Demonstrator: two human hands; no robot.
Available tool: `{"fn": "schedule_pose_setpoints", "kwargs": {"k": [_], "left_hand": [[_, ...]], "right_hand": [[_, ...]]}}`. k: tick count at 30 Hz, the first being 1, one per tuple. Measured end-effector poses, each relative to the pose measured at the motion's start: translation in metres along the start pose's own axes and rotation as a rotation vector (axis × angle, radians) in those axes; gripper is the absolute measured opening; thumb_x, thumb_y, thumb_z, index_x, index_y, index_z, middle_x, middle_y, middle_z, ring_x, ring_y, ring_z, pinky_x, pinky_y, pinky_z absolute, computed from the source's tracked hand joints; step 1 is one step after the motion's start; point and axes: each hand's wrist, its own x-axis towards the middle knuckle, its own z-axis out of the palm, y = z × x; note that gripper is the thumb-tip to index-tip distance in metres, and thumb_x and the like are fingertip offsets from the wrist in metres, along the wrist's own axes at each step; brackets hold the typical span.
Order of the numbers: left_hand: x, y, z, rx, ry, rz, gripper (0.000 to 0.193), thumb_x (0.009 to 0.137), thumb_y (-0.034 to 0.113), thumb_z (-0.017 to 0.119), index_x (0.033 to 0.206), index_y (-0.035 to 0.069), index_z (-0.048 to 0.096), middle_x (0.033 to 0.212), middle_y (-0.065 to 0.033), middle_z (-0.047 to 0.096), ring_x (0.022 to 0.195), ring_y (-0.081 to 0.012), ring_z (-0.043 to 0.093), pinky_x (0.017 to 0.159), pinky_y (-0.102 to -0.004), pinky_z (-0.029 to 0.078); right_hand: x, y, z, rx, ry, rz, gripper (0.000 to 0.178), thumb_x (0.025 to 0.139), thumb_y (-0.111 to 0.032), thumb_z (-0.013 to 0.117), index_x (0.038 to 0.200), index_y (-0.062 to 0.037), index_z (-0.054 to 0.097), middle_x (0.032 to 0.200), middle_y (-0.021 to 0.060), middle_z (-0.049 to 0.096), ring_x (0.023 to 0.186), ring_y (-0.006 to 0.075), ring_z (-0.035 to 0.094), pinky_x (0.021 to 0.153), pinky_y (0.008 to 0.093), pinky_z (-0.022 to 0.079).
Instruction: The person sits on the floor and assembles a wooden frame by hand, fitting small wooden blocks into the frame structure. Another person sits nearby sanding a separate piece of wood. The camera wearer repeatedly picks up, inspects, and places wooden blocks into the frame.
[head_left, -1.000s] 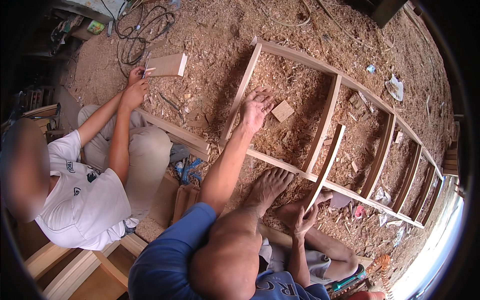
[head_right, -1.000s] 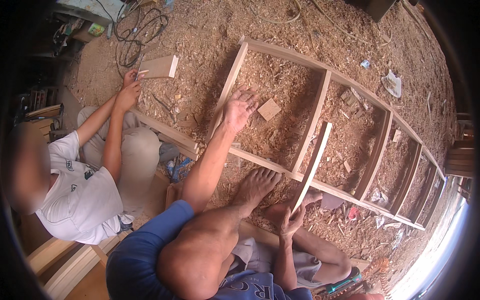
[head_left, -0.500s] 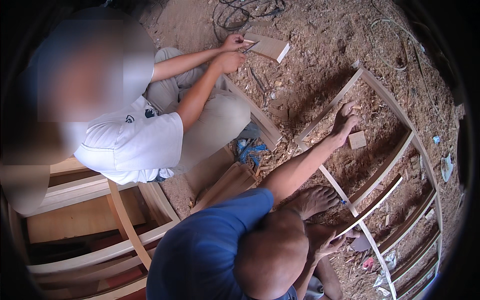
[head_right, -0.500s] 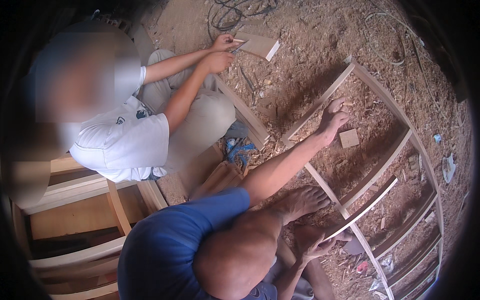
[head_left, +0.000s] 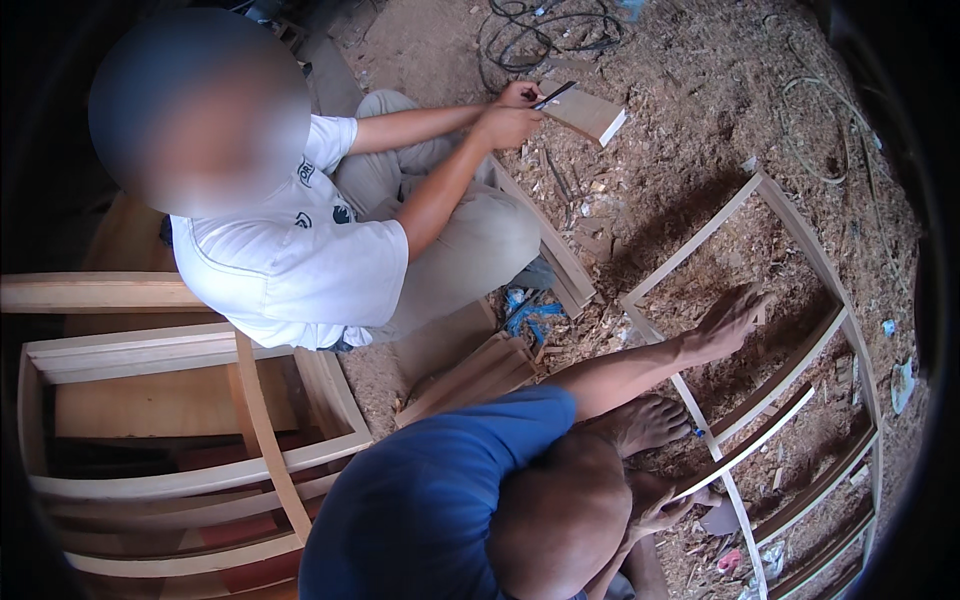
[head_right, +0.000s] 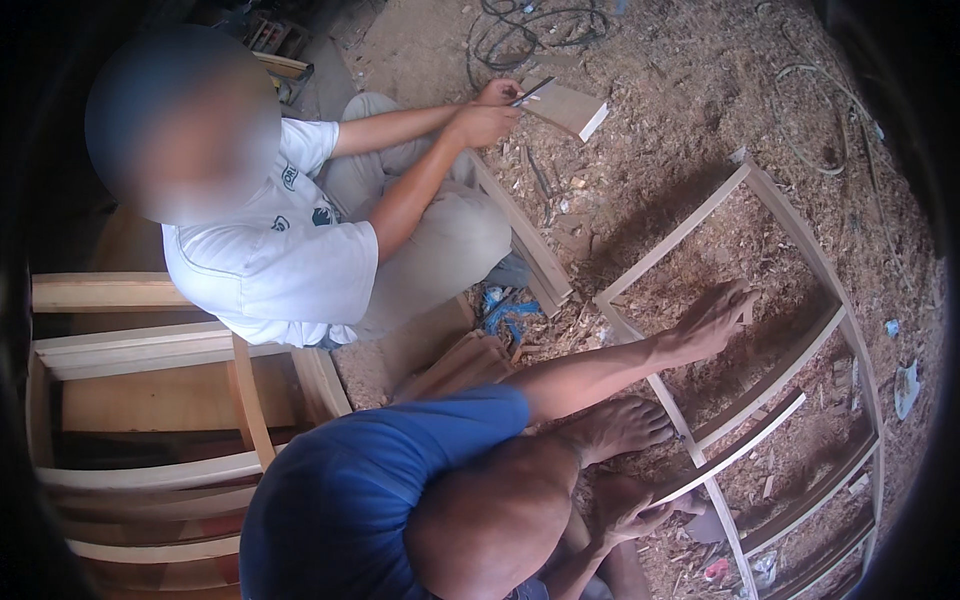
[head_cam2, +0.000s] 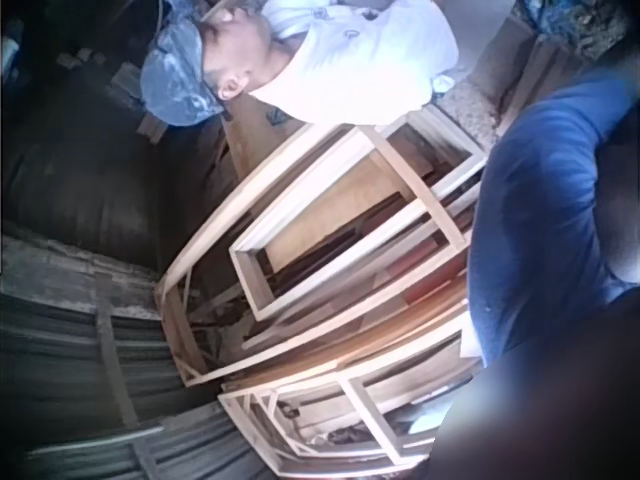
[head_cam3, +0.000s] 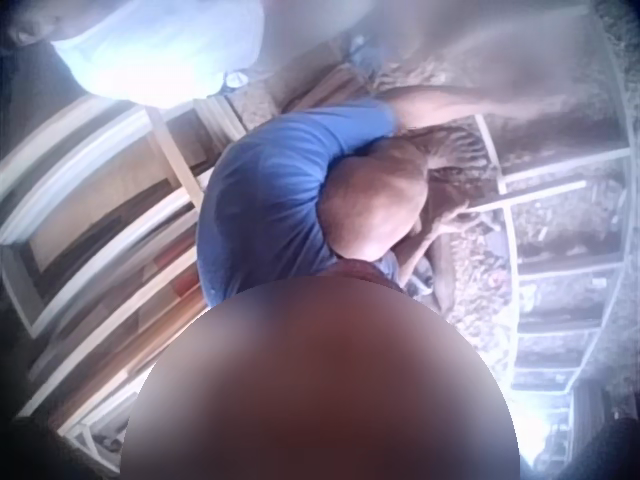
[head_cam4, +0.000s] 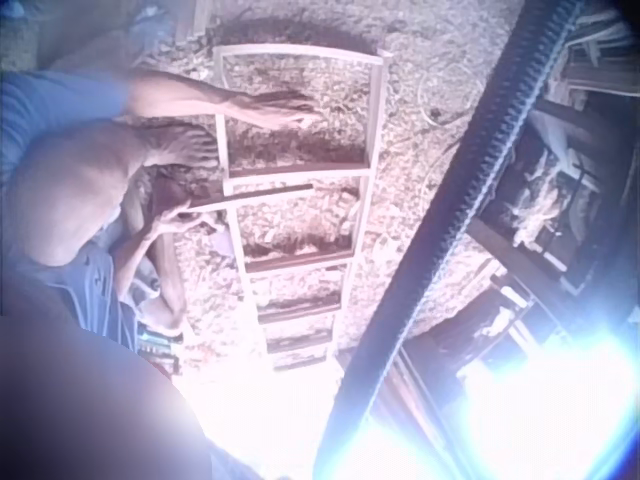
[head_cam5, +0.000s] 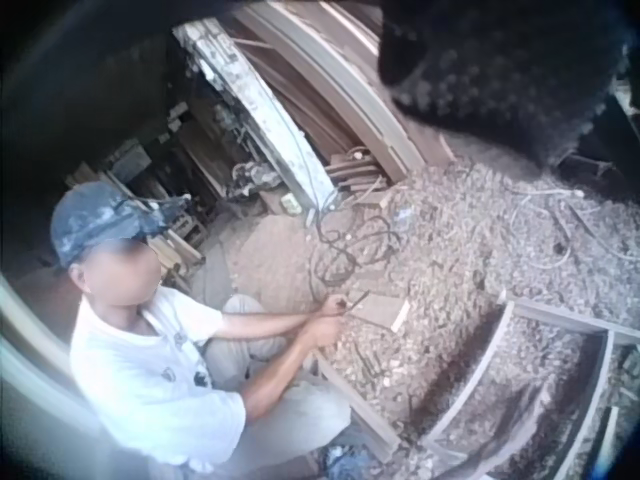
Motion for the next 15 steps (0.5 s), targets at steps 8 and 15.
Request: {"fn": "schedule_pose_setpoints", "kwargs": {"k": [8,15], "left_hand": [[0.000,0.021,-0.038,-0.363,0.150,-0.014,0.068,0.075,0.016,0.085,0.128,0.012,0.042,0.119,-0.0188,0.039,0.092,-0.0298,0.058,0.066,-0.0379,0.059],[-0.018,0.001,-0.006,0.041,-0.346,-0.037,0.048,0.083,0.032,0.077,0.117,0.008,0.052,0.106,-0.0135,0.046,0.088,-0.0228,0.050,0.077,-0.0359,0.051]], "right_hand": [[0.000,0.007,0.002,-0.043,0.022,-0.067,0.055,0.098,-0.022,0.065,0.138,0.0110,0.046,0.136,0.0296,0.053,0.125,0.0352,0.053,0.107,0.0436,0.041],[-0.004,0.012,0.001,-0.069,-0.038,-0.127,0.054,0.100,-0.022,0.059,0.138,0.0126,0.042,0.140,0.0328,0.047,0.133,0.0409,0.046,0.111,0.0471,0.038]]}}
